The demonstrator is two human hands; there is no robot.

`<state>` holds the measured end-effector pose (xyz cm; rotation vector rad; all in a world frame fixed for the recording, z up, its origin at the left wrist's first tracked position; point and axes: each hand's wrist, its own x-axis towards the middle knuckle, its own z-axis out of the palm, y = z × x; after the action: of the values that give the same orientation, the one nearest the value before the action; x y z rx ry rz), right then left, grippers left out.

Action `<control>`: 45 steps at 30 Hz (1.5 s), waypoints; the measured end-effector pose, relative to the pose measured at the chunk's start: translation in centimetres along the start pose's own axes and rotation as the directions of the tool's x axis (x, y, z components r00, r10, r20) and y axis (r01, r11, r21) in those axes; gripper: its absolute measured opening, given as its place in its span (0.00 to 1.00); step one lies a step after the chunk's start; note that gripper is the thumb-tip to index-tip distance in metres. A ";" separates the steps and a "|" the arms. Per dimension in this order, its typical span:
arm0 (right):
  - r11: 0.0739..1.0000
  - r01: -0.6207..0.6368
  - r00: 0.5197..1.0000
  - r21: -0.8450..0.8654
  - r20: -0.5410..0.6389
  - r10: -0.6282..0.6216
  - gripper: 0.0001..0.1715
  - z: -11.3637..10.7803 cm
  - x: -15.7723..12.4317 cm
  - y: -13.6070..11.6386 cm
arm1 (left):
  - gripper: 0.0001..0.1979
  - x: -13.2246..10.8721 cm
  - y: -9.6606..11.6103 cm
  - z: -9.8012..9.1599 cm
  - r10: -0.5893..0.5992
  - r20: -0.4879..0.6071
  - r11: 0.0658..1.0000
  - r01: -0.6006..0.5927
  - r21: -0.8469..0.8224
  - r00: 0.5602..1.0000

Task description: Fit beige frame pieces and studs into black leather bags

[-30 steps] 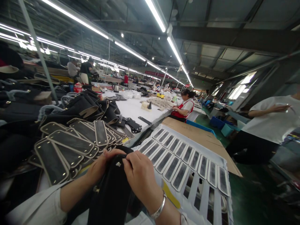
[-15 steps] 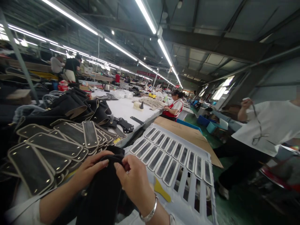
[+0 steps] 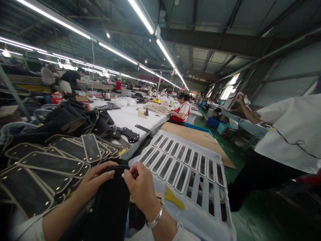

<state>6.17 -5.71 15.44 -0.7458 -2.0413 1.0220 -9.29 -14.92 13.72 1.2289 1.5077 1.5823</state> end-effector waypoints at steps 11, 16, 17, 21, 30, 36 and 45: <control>0.997 0.018 0.959 0.077 0.281 -0.039 0.28 -1.4 0.2 2.6 | 0.17 1.0 -0.6 0.7 -0.112 -0.138 0.993 0.106 -0.054 0.984; 0.922 0.210 0.958 -0.325 0.255 -0.128 0.25 -1.6 -0.9 1.1 | 0.18 0.9 -0.1 1.2 -0.108 -0.204 0.994 0.107 -0.014 0.973; 0.921 0.212 0.957 -0.328 0.259 -0.128 0.24 -1.5 -0.8 1.1 | 0.18 0.9 -0.1 1.4 -0.112 -0.207 0.994 0.112 -0.012 0.972; 0.940 0.260 0.940 -0.222 0.280 -0.194 0.21 -0.9 -0.4 1.8 | 0.19 0.6 -0.4 1.6 -0.148 -0.233 0.989 0.137 -0.062 0.961; 0.960 0.246 0.920 -0.130 0.344 -0.189 0.24 -2.5 1.2 1.6 | 0.18 0.8 0.5 1.8 -0.131 -0.181 0.991 0.123 -0.056 0.975; 0.991 0.128 0.919 0.029 0.373 -0.129 0.28 -2.5 2.1 2.2 | 0.17 1.0 1.1 2.9 -0.121 -0.166 0.992 0.115 -0.047 0.979; 0.992 0.119 0.929 0.033 0.349 -0.122 0.29 -2.4 1.7 2.7 | 0.14 1.7 2.1 2.6 -0.020 0.005 0.989 0.019 0.147 1.000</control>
<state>7.64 -2.05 14.81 -0.4466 -2.3484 1.1586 -7.20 -12.62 15.92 1.2939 1.6516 1.4751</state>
